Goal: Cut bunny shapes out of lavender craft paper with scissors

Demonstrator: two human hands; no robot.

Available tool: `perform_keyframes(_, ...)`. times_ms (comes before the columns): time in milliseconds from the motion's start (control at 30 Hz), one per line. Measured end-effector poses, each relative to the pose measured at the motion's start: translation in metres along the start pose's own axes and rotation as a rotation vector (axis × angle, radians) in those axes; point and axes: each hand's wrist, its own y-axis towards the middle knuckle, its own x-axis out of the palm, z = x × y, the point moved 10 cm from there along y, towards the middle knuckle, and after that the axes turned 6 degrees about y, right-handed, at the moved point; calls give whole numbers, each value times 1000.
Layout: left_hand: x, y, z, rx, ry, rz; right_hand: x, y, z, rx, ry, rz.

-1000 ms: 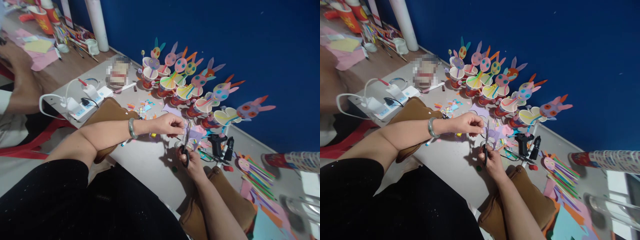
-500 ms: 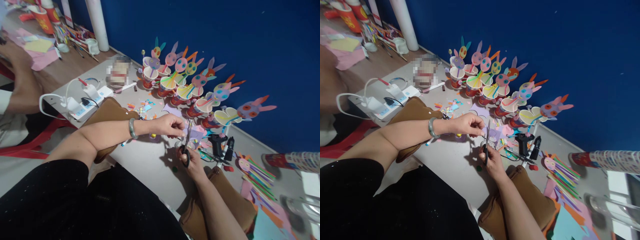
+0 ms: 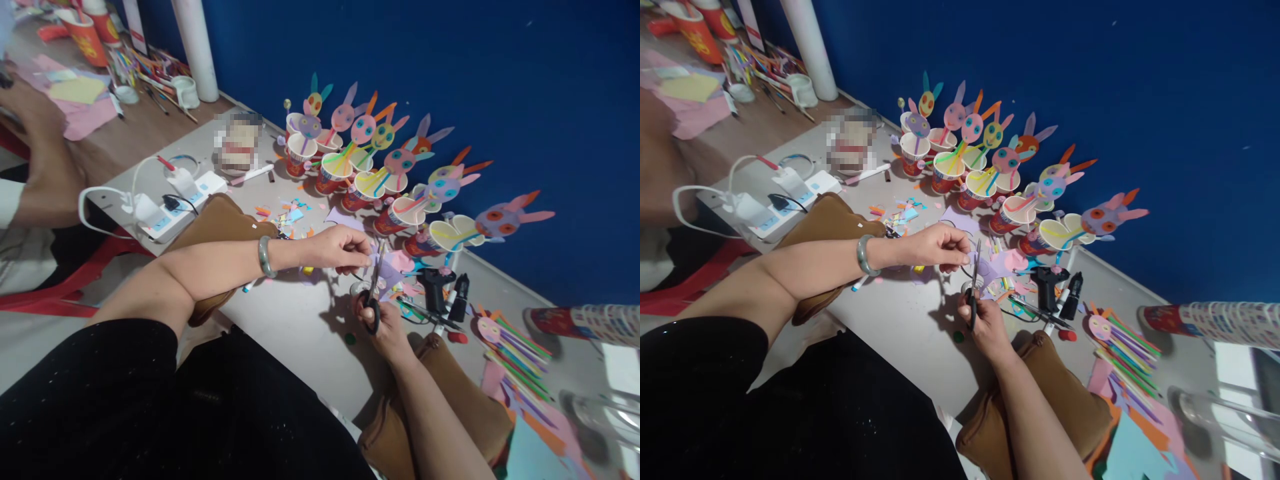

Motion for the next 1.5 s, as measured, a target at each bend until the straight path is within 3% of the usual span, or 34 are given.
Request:
perform_keyframes(500, 1, 4, -9, 12, 34, -2, 0, 0, -2, -7, 39, 24)
perform_keyframes(800, 1, 4, -10, 39, 49, -1, 17, -6, 1, 97, 355, -119)
perform_keyframes(1067, 1, 3, -11, -21, 68, -3, 32, -12, 0, 173, 560, -275)
perform_keyframes(1500, -3, 2, -3, -1, 122, 41, 27, -11, 0, 124, 479, -221)
